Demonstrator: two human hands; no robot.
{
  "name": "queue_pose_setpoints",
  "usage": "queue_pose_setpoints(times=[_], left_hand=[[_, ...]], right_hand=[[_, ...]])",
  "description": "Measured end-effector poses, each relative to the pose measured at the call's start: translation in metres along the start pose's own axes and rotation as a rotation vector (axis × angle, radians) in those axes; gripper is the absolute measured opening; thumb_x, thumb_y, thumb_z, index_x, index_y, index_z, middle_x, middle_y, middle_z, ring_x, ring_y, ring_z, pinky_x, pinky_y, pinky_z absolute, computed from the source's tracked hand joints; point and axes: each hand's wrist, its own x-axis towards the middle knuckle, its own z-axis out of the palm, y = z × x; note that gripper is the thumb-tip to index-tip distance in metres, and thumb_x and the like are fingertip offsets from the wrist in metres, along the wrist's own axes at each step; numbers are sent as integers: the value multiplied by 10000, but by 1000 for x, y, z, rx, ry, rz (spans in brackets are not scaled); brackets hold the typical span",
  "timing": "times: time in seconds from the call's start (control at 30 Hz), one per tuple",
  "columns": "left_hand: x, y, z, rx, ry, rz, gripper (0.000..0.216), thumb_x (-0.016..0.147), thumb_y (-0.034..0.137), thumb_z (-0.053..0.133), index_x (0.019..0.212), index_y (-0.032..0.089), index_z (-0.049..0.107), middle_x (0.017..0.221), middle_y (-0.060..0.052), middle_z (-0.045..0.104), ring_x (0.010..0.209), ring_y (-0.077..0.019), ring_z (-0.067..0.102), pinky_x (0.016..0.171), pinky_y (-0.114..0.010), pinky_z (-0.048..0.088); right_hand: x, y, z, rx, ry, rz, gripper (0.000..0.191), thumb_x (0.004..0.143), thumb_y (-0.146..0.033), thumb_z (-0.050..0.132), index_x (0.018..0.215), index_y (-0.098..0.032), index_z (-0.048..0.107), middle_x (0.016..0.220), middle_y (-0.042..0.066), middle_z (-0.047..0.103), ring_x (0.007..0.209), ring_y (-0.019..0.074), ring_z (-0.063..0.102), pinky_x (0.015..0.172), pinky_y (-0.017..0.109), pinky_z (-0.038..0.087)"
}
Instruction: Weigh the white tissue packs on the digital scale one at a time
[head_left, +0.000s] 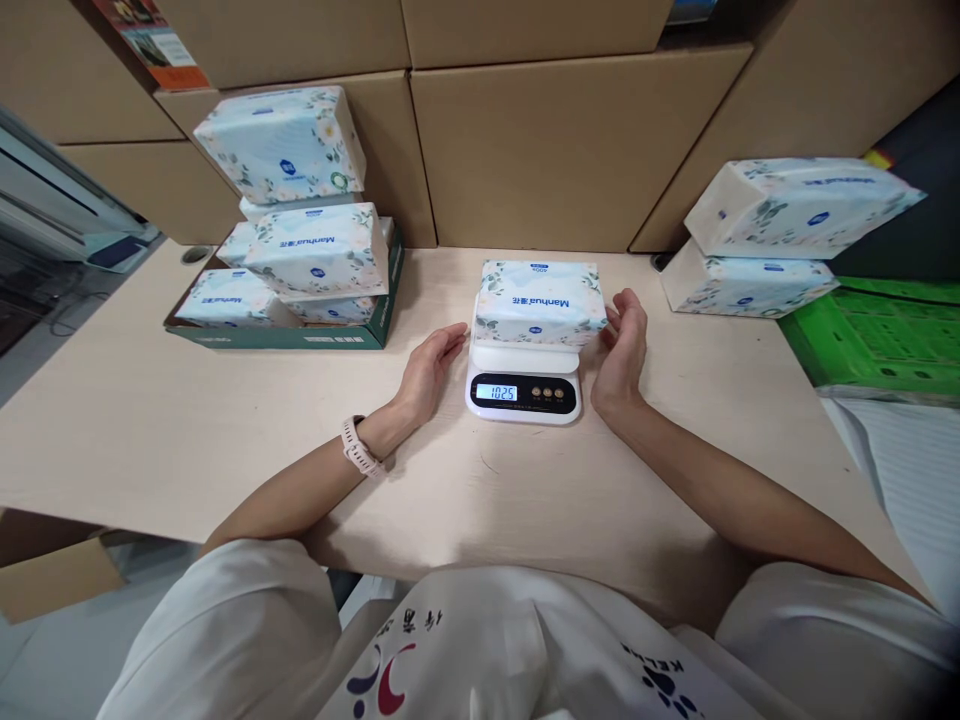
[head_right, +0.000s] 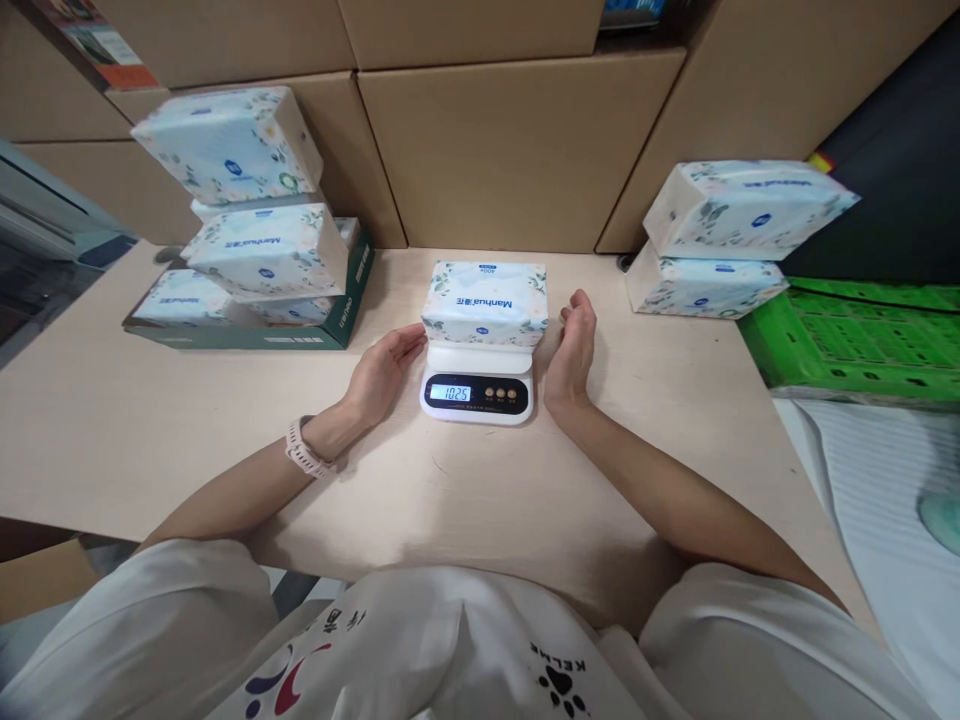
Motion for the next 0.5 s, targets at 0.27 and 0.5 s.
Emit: queue_pose_setpoints(times=[0.27, 0.5], left_hand=[[0, 0, -1, 5, -13, 7, 265, 1039, 390, 737, 1140, 186, 874, 1408, -124, 869, 1528, -303, 717, 1480, -485, 428], [0, 0, -1, 3, -17, 4, 264, 1040, 389, 744, 1140, 185, 878, 1410, -125, 869, 1529, -309, 717, 1482, -494, 424]], right_hand=[[0, -3, 0, 6, -12, 18, 673, 1088, -792, 462, 1522, -328, 684, 1680, 100, 671, 1614, 301, 644, 1441, 619, 472], [0, -3, 0, -26, -27, -8, 657, 1105, -791, 436, 1489, -336, 715, 1634, 90, 692, 1556, 289, 681, 1393, 581, 531]])
